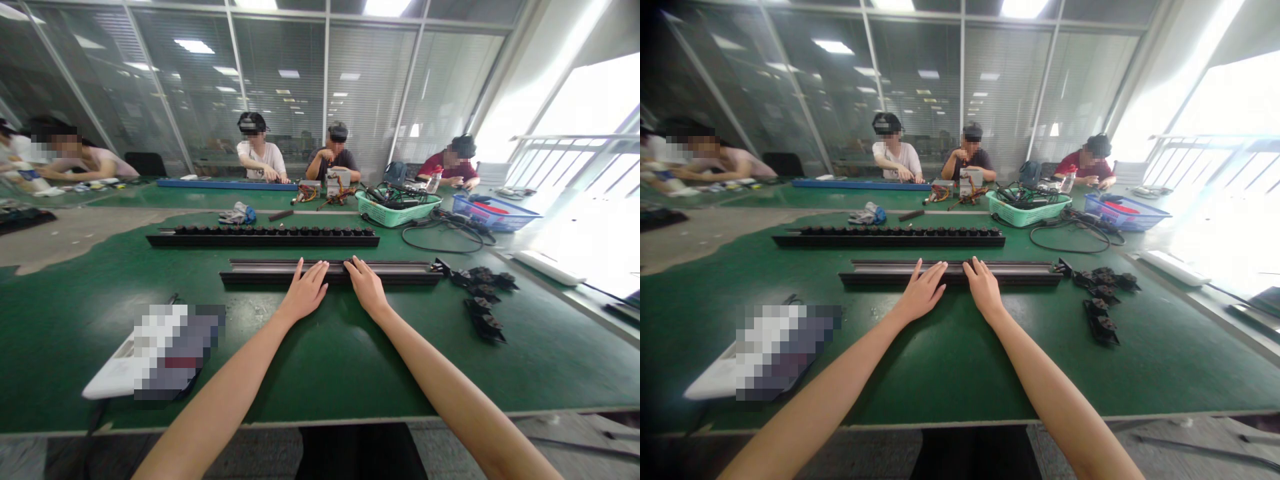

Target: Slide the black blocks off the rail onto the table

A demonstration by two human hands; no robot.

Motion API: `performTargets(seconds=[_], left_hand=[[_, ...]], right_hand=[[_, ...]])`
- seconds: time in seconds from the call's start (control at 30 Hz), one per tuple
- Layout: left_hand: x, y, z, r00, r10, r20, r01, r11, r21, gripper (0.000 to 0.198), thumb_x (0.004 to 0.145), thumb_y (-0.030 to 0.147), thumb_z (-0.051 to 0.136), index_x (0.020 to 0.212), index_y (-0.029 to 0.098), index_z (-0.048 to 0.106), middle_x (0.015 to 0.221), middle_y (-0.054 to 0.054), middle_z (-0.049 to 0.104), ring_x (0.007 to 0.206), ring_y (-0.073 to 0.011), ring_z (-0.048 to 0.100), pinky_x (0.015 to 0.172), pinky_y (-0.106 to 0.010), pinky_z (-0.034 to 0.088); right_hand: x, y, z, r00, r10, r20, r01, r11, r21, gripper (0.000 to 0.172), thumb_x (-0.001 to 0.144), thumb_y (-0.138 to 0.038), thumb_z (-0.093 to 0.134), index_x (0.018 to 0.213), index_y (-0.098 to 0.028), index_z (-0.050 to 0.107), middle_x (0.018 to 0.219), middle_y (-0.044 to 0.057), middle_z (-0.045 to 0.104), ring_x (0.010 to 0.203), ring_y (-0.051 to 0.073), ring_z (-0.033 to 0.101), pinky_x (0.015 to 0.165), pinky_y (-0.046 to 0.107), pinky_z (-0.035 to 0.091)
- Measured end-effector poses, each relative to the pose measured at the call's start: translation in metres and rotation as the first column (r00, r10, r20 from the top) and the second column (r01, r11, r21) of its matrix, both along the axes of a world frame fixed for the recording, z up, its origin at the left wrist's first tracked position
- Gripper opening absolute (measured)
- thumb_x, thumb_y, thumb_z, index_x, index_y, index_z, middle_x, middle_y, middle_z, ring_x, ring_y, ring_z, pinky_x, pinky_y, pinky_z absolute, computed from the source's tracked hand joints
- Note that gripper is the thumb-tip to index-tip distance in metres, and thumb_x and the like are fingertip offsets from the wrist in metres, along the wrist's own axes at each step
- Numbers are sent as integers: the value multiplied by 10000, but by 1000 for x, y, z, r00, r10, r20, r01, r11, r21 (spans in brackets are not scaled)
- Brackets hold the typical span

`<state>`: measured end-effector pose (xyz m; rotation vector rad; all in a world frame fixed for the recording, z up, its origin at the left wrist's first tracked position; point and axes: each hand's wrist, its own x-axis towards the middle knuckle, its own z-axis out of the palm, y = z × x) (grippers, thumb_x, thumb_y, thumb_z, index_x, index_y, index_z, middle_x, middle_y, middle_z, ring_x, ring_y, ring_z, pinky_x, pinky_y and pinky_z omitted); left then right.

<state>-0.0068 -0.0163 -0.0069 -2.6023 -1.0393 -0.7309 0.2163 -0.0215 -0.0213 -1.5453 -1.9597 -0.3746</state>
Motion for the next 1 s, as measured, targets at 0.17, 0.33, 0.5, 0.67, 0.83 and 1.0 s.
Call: performTargets(seconds=[0.17, 0.33, 0.5, 0.67, 0.83, 1.0], left_hand=[[0, -1, 1, 1000, 6, -11, -6, 1000, 0, 556, 1111, 303, 296, 1642, 147, 342, 1619, -143, 507, 1527, -251, 448, 1338, -609, 85], [0, -1, 1, 1000, 14, -21, -14, 1000, 6, 556, 1112, 306, 293, 1640, 141, 346, 1618, -145, 508, 1529, -250, 445, 1338, -608, 86], [-1, -1, 0, 1000, 17, -24, -17, 1000, 12, 556, 1111, 305, 301, 1644, 152, 339, 1620, -138, 508, 1526, -249, 449, 1338, -609, 77], [-1, 0, 0, 999, 27, -21, -27, 1000, 2, 549, 1113, 308, 301, 1634, 145, 359, 1616, -141, 512, 1527, -250, 447, 1334, -623, 67], [-1, 0, -3, 999, 48, -25, -48, 999, 2, 536, 1106, 304, 320, 1614, 152, 402, 1613, -151, 513, 1530, -273, 441, 1321, -659, 85], [-1, 1, -6, 998, 58, -29, -58, 998, 0, 507, 1097, 305, 354, 1577, 181, 462, 1552, -142, 582, 1509, -290, 468, 1316, -675, 83]], right_hand=[[3, 2, 0, 1000, 5, -14, -5, 1000, 14, 480, 984, -63, 476, 1378, -229, 696, 1493, 154, 623, 1391, 315, 587, 1082, 482, 553], [5, 3, -1, 1000, -10, -16, 10, 999, 33, 472, 991, -68, 466, 1361, -231, 710, 1466, 139, 646, 1385, 305, 592, 1086, 457, 552], [6, 2, 0, 1000, -19, -13, 19, 999, 27, 462, 1002, -69, 451, 1352, -208, 719, 1459, 143, 651, 1375, 299, 600, 1092, 431, 547], [7, 1, 2, 999, -9, -39, 10, 999, 36, 441, 1003, -84, 472, 1328, -226, 734, 1433, 128, 672, 1337, 291, 627, 1079, 432, 554], [5, 1, 2, 999, -12, -37, 14, 998, 61, 368, 1035, -164, 490, 1292, -214, 748, 1415, 155, 675, 1285, 290, 653, 1087, 447, 539], [3, 2, 2, 998, -29, -48, 32, 998, 63, 348, 1053, -223, 485, 1281, -214, 748, 1439, 177, 652, 1223, 291, 670, 1074, 464, 530]])
